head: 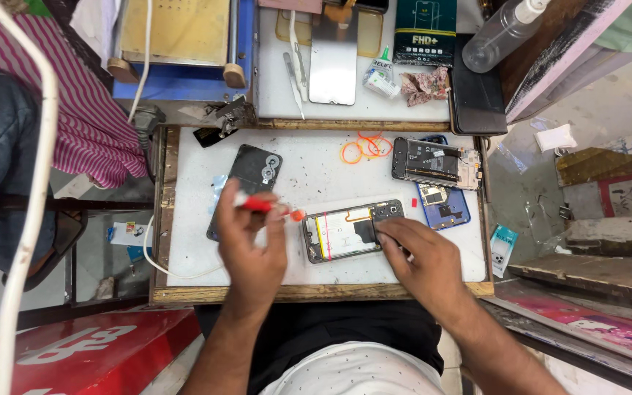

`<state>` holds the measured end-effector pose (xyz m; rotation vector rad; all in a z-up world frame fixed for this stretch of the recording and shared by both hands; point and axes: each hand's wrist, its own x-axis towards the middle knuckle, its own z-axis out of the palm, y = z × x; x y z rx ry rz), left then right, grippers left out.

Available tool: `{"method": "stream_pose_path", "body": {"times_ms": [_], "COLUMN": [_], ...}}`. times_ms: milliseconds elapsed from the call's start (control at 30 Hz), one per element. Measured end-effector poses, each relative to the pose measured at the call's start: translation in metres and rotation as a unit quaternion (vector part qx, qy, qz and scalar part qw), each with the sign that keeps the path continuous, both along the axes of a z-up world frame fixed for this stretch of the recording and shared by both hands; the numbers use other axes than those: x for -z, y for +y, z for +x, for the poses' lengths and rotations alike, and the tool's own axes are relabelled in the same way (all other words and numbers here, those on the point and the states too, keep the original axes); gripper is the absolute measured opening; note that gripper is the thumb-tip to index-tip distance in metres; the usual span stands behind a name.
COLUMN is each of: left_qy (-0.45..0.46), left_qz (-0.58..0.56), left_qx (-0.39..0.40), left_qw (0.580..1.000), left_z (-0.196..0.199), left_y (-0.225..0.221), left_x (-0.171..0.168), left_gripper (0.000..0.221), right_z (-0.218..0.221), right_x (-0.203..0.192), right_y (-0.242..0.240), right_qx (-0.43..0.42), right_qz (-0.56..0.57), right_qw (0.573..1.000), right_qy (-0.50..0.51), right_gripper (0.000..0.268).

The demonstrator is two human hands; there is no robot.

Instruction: The person applies adhesive from a red tube to the internal frame of a disassembled smartphone. They repeatedly squeeze the tube, wipe the tip, and apply small amounts of adhesive to specific areas inside the phone chassis.

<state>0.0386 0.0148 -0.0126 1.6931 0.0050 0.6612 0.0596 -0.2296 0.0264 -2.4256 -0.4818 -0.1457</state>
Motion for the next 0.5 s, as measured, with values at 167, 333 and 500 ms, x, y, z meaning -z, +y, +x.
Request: {"method": "stream_pose_path", "body": {"times_ms": [167, 333, 500], "left_qy": [0.010, 0.030, 0.053], "left_qz": [0.005, 0.015, 0.043], "left_qx": [-0.052, -0.069, -0.084], "left_qw": [0.999, 0.997, 0.994], "left_z": [-0.035, -0.060, -0.070], "left_y": [0.026, 0.026, 0.025], "left_x": [0.005, 0.007, 0.014], "left_gripper": [0.063, 0.063, 0.061], "right_z": [0.048, 0.087, 0.096], "right_x": [-0.001, 0.015, 0.024], "right_y": [0.034, 0.080, 0.097], "right_qx": [-0.107, -0.153, -0.186], "right_qz": [-0.055, -0.141, -0.240], "right_qw": [0.992, 0.977, 0.951], "right_qy": [-0.031, -0.048, -0.051], "right_gripper": [0.019, 0.017, 0.013]}}
